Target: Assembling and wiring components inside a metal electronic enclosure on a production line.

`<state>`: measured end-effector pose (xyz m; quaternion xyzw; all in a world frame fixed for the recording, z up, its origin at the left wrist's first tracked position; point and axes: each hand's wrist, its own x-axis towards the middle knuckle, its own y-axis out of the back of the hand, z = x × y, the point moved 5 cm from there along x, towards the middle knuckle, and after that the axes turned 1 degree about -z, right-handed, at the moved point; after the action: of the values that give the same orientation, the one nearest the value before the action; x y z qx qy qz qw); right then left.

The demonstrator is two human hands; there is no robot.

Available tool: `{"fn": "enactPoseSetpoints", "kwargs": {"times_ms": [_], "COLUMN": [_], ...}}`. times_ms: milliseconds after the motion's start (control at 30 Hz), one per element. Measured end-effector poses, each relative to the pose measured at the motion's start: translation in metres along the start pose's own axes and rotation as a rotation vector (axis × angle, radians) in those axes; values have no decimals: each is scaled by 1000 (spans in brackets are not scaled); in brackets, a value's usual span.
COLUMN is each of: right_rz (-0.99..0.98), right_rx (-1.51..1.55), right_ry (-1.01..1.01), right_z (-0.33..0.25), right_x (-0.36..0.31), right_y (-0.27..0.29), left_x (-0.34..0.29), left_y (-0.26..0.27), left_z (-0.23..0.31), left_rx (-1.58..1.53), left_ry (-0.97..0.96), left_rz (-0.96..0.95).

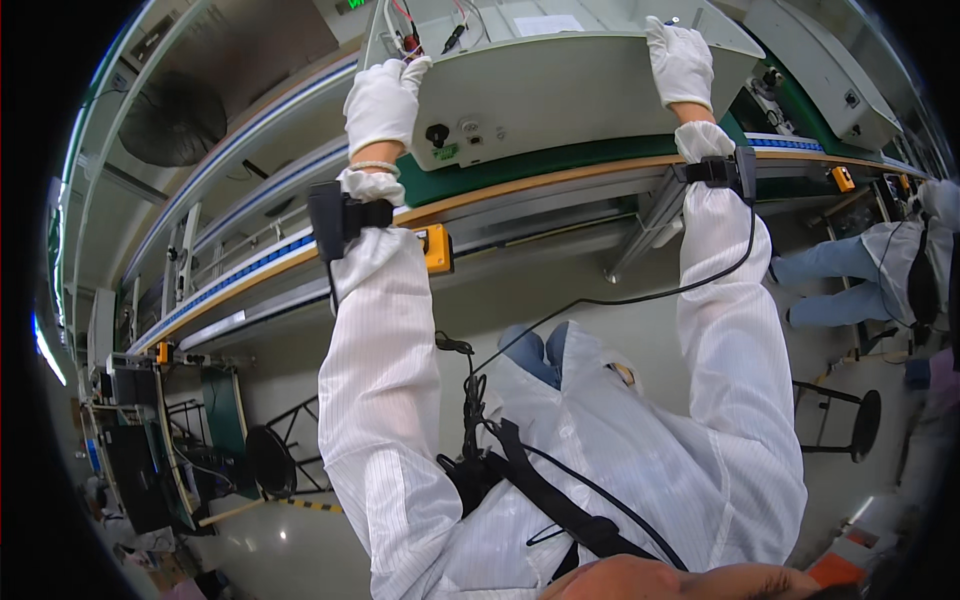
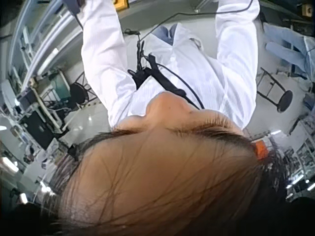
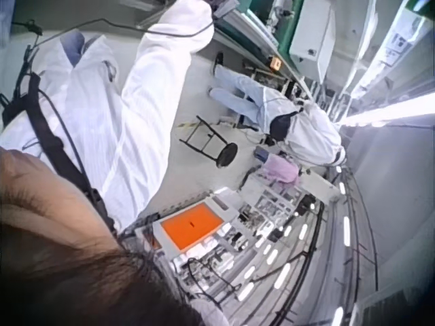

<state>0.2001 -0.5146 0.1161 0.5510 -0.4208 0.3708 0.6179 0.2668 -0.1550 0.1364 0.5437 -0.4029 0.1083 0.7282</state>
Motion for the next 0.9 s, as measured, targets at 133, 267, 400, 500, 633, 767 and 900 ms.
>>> {"fn": "enactPoseSetpoints", "kwargs": {"times_ms": [133,267,400,500,633,767,900], "right_rz": [-143,-41,308,145,322,457,167], "right_rx": [-97,11,13,59,143,121,27], "right_ry": [-14,-113,-87,-135,-106,-86,-166], "right_z": [-11,-6,-6,-15,-29,-42,-67], "right_x": [5,6,-4,-4,-23,-63,-61], "right_y": [-1,-8,5,9,9,-45,-66], "left_x": [7,8,11,14,15,-1,-5], "left_y": [-7,-6,-16,-14,-12,-12,-7], "left_z": [-10,-6,-7,-13,-18,22,-29], "left_rx": [25,56,90,125,103,359,-432], "left_ry": [15,-7,-45,-100,7,-188,-258], "left_rz": [-144,-13,131,296,304,105,178]}}
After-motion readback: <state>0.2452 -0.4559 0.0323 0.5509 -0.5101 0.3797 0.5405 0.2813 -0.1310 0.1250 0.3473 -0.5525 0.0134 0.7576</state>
